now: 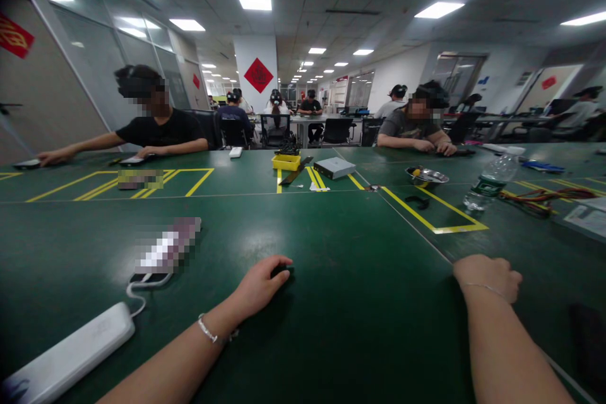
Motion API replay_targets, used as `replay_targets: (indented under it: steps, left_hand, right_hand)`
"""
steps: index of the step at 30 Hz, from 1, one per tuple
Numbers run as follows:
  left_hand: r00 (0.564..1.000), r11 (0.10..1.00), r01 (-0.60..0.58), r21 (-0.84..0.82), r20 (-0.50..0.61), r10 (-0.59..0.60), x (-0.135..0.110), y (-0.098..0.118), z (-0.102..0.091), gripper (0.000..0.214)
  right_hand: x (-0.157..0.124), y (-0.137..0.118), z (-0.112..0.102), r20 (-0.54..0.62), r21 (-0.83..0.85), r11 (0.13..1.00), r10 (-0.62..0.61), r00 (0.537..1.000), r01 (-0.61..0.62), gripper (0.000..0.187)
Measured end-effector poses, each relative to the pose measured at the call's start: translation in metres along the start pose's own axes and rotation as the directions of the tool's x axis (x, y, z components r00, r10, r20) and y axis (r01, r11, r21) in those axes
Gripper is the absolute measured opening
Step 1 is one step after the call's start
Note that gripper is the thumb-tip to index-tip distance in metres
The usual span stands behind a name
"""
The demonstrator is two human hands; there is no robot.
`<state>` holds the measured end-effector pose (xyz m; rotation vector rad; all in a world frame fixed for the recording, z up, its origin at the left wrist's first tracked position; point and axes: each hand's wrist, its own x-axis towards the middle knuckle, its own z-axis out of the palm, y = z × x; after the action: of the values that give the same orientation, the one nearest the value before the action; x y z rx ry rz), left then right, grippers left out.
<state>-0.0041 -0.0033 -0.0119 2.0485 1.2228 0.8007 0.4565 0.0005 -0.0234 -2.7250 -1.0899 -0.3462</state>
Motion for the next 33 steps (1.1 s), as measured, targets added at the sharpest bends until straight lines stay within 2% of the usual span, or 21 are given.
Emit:
replay_targets:
  steps: [2, 3, 6, 8, 10, 11, 13, 14, 15, 17, 20, 22, 23, 25, 27, 28, 30, 32, 33]
  left_hand:
    - [1.0, 1.0, 0.006, -0.016, -0.002, -0.006, 0.0, 0.0, 0.0, 0.027]
    - [1.0, 1.0, 0.01, -0.026, -0.005, -0.01, 0.0, 0.0, 0.0, 0.027]
    - [1.0, 0.999, 0.019, -0.046, -0.018, -0.02, 0.0, 0.0, 0.0, 0.026]
    - [0.999, 0.998, 0.024, -0.06, -0.023, -0.025, 0.0, 0.001, 0.001, 0.025]
    - [0.998, 0.992, 0.052, -0.112, -0.014, -0.053, 0.0, 0.001, 0.002, 0.026]
    - [0.997, 0.985, 0.073, -0.157, -0.004, -0.075, 0.0, 0.0, 0.003, 0.027]
    - [0.994, 0.959, 0.107, -0.262, 0.011, -0.108, 0.002, -0.001, 0.003, 0.029]
    - [0.994, 0.946, 0.106, -0.305, 0.008, -0.109, 0.003, -0.002, 0.004, 0.029]
    - [0.995, 0.935, 0.093, -0.341, -0.003, -0.1, 0.004, -0.003, 0.004, 0.028]
    - [0.996, 0.909, 0.066, -0.411, -0.024, -0.083, 0.007, -0.007, 0.004, 0.022]
    - [0.993, 0.836, 0.082, -0.542, -0.029, -0.116, 0.011, -0.011, 0.004, 0.013]
    - [0.985, 0.781, 0.112, -0.615, -0.036, -0.17, 0.013, -0.012, 0.004, 0.012]
    - [0.979, 0.756, 0.127, -0.642, -0.041, -0.2, 0.013, -0.012, 0.003, 0.012]
    - [0.965, 0.703, 0.165, -0.692, -0.035, -0.26, 0.014, -0.012, 0.002, 0.013]
    - [0.947, 0.64, 0.2, -0.742, -0.022, -0.321, 0.014, -0.011, -0.001, 0.013]
    - [0.936, 0.607, 0.214, -0.766, -0.016, -0.35, 0.014, -0.011, -0.003, 0.012]
    - [0.917, 0.534, 0.23, -0.814, -0.002, -0.398, 0.014, -0.011, -0.006, 0.01]
    - [0.906, 0.458, 0.232, -0.858, 0.02, -0.422, 0.015, -0.011, -0.007, 0.008]
    - [0.904, 0.422, 0.228, -0.877, 0.03, -0.426, 0.015, -0.011, -0.008, 0.007]
  right_hand:
    - [-0.009, -0.015, -0.015, 0.099, 0.02, 0.998, 0.054, 0.994, -0.057, 0.046]
    - [-0.015, -0.024, -0.023, 0.114, 0.04, 0.999, 0.029, 0.993, -0.034, 0.046]
    - [-0.036, -0.061, -0.041, 0.037, 0.124, 0.972, -0.206, 0.978, 0.2, 0.041]
    - [-0.059, -0.094, -0.049, -0.021, 0.193, 0.909, -0.371, 0.928, 0.368, 0.034]
    - [-0.093, -0.131, -0.054, -0.096, 0.302, 0.775, -0.555, 0.826, 0.556, 0.028]
    - [-0.114, -0.149, -0.057, -0.145, 0.36, 0.676, -0.64, 0.755, 0.643, 0.027]
    - [-0.159, -0.181, -0.061, -0.249, 0.45, 0.437, -0.776, 0.579, 0.779, 0.025]
    - [-0.181, -0.193, -0.064, -0.282, 0.472, 0.334, -0.819, 0.499, 0.816, 0.025]
    - [-0.2, -0.202, -0.066, -0.303, 0.492, 0.254, -0.847, 0.437, 0.833, 0.025]
    - [-0.226, -0.212, -0.069, -0.324, 0.534, 0.149, -0.873, 0.364, 0.832, 0.025]
    - [-0.23, -0.211, -0.069, -0.331, 0.605, 0.061, -0.887, 0.32, 0.794, 0.028]
    - [-0.216, -0.205, -0.064, -0.3, 0.647, 0.062, -0.895, 0.329, 0.76, 0.032]
    - [-0.206, -0.202, -0.061, -0.275, 0.661, 0.093, -0.893, 0.356, 0.744, 0.034]
    - [-0.181, -0.197, -0.054, -0.23, 0.653, 0.194, -0.87, 0.435, 0.733, 0.036]
    - [-0.152, -0.188, -0.048, -0.221, 0.557, 0.327, -0.827, 0.516, 0.763, 0.036]
    - [-0.136, -0.18, -0.044, -0.224, 0.477, 0.414, -0.796, 0.563, 0.775, 0.035]
    - [-0.102, -0.156, -0.038, -0.231, 0.286, 0.628, -0.687, 0.689, 0.723, 0.036]
    - [-0.068, -0.119, -0.029, -0.224, 0.139, 0.834, -0.499, 0.837, 0.535, 0.039]
    - [-0.052, -0.097, -0.024, -0.211, 0.092, 0.896, -0.408, 0.888, 0.434, 0.041]
